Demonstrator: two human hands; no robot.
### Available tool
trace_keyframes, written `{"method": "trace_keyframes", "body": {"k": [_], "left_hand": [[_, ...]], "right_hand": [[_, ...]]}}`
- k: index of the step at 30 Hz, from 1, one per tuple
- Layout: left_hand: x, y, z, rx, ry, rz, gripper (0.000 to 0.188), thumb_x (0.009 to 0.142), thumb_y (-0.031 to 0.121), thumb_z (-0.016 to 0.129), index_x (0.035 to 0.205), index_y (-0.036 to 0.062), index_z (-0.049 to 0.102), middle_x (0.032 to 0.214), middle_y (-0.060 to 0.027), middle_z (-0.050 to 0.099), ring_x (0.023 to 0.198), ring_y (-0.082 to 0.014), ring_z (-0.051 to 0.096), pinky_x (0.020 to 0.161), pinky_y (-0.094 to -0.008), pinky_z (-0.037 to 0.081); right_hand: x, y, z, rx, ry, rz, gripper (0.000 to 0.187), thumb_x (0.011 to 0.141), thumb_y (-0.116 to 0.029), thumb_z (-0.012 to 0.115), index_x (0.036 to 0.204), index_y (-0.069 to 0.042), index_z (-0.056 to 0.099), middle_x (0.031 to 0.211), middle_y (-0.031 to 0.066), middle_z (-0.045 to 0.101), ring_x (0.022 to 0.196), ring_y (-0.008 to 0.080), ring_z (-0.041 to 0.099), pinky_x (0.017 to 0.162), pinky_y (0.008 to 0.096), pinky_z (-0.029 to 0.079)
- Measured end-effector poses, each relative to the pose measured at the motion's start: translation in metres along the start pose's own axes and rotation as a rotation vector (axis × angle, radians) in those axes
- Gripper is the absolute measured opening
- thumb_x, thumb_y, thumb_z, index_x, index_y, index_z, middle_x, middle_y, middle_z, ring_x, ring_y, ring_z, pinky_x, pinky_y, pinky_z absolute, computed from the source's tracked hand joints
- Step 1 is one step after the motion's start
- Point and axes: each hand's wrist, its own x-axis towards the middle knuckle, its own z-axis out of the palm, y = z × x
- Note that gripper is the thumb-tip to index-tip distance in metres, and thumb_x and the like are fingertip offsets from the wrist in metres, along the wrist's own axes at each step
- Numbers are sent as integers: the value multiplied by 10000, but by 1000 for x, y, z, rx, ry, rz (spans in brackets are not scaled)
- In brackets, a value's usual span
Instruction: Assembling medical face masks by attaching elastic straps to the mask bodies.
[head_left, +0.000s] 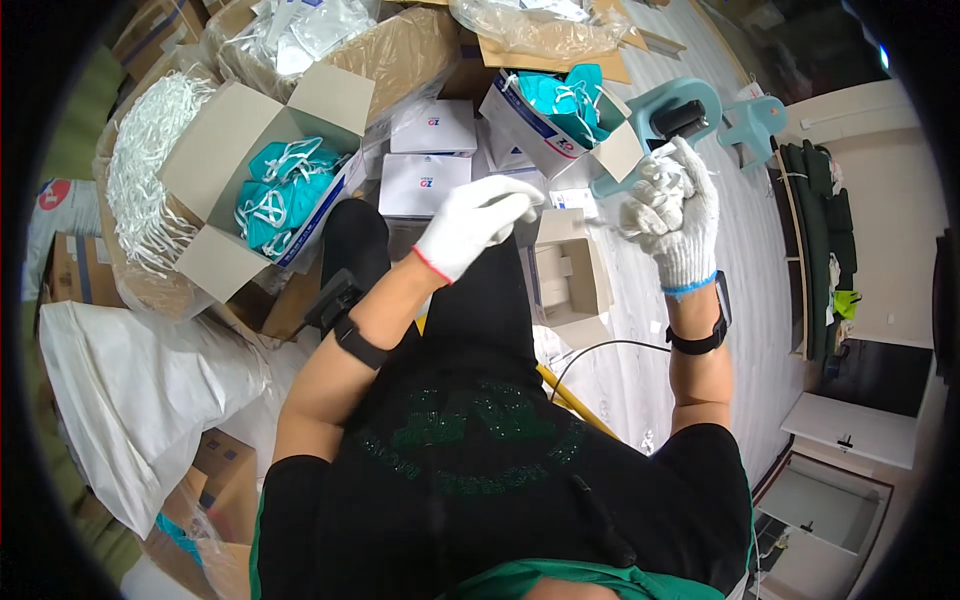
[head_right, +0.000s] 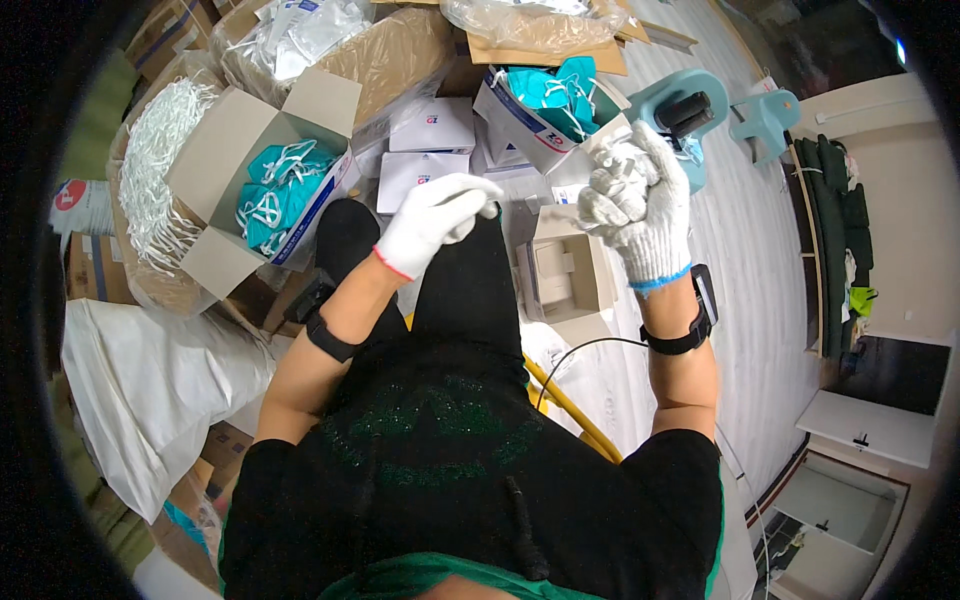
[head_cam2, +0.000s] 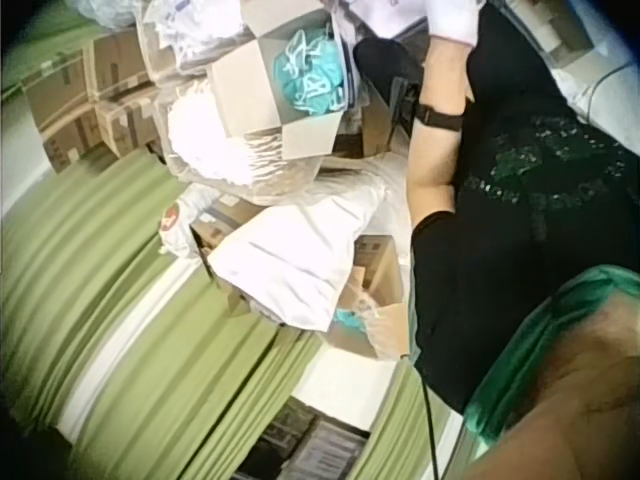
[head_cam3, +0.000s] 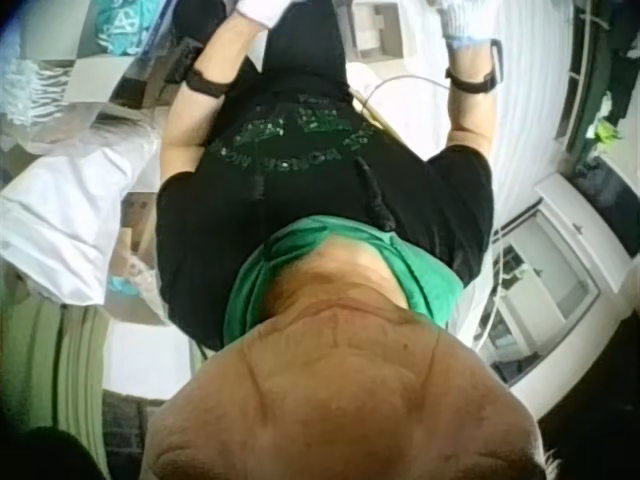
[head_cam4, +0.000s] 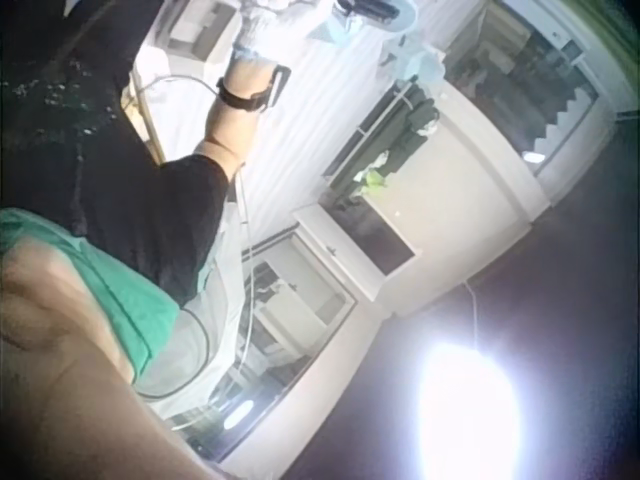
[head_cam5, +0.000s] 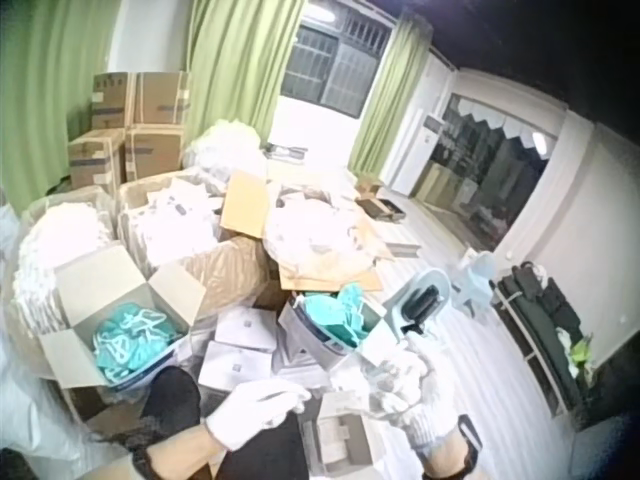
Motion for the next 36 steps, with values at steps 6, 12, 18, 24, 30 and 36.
{"method": "trace_keyframes", "body": {"k": [6, 12, 18, 24, 30, 36], "left_hand": [[16, -19, 18, 421, -94, 449, 341, 911, 308, 612, 1079, 13, 647, 901, -69, 593, 821, -158, 555, 735, -276, 456], [-10, -28, 31, 391, -314, 168, 226, 950, 212, 521, 853, 15, 574, 725, -93, 520, 653, -219, 531, 650, -313, 447], [-22, 0, 3, -528, -210, -181, 361, 1009, 337, 406, 833, 55, 548, 585, 61, 353, 477, -63, 314, 456, -211, 269], [-2, 20, 28, -710, -81, -143, 370, 1021, 318, 384, 1044, 7, 584, 578, 82, 269, 461, -56, 239, 435, -222, 221], [-12, 17, 52, 13, 275, 159, 325, 1013, 290, 437, 963, 19, 609, 642, 43, 449, 524, -20, 349, 470, -191, 269], [-3, -1, 57, 500, 353, 413, 280, 1018, 239, 419, 955, 21, 583, 670, 35, 460, 589, -42, 419, 529, -201, 333]], "right_hand": [[4, 17, 9, 50, 36, 67, 289, 938, -281, 533, 739, -72, 519, 549, 13, 486, 342, 88, 402, 287, 228, 268], [13, 16, -2, 66, -24, 89, 263, 935, -281, 534, 779, -71, 561, 584, 49, 558, 390, 136, 481, 306, 266, 339], [6, 25, -5, -170, -3, 21, 300, 929, -303, 522, 753, -62, 554, 578, 62, 519, 352, 111, 403, 283, 244, 267], [0, 51, 8, -310, -34, 55, 261, 907, -271, 565, 840, -18, 574, 621, 84, 562, 389, 144, 463, 334, 235, 318], [5, 60, 8, -335, 47, 34, 242, 902, -255, 589, 756, -72, 531, 572, 22, 484, 370, 105, 358, 359, 236, 249], [2, 67, 4, -623, 78, -17, 283, 903, -271, 602, 671, -137, 512, 556, -22, 446, 404, 90, 349, 388, 245, 231]]}}
